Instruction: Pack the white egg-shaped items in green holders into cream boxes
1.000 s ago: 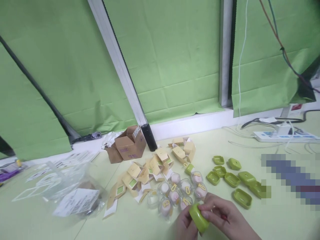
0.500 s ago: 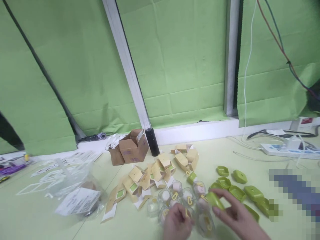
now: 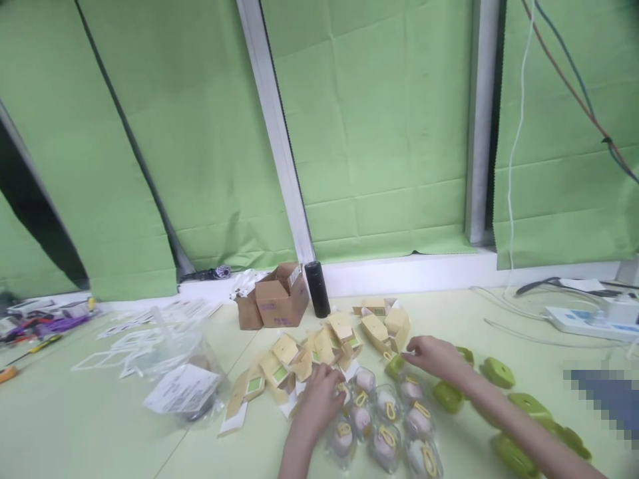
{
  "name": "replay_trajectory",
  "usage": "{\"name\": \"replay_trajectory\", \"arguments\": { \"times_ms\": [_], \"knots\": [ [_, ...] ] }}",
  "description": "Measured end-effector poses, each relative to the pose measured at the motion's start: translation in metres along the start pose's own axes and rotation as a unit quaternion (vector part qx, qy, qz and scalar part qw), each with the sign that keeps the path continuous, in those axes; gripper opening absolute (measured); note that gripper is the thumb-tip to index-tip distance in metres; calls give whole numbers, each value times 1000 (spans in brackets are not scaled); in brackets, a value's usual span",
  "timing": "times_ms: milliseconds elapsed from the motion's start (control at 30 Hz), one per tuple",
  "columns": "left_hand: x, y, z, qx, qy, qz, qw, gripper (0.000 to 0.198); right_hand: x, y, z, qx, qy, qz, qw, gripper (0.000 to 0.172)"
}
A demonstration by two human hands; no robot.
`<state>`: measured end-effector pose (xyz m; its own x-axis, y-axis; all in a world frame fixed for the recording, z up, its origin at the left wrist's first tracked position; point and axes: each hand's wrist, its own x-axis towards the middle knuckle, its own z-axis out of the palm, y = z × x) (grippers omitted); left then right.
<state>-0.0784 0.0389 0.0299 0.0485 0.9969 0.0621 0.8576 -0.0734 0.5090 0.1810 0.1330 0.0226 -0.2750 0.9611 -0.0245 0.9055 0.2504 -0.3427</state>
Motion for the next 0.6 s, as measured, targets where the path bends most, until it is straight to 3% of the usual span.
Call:
{"name": "replay_trajectory", "arguments": {
  "times_ms": [100, 233, 367, 467, 600],
  "knots": [
    [-3, -3, 0, -11, -10, -4, 1000, 34, 16, -25, 12, 22, -35, 13, 999, 25],
    [-10, 6, 4, -54, 13, 7, 998, 39, 23, -32, 13, 80, -35, 28, 996, 27],
    [-16, 33, 30, -161, 15, 20, 987, 35, 1, -28, -3, 185, -2, -5, 983, 27],
    [-19, 57, 63, -391, -27, 27, 920, 67, -36, -33, -11, 265, 12, -40, 963, 38],
    [-26, 83, 99, -620, -76, -15, 781, 89, -88, -34, -12, 372, -8, -83, 924, 43]
  ]
}}
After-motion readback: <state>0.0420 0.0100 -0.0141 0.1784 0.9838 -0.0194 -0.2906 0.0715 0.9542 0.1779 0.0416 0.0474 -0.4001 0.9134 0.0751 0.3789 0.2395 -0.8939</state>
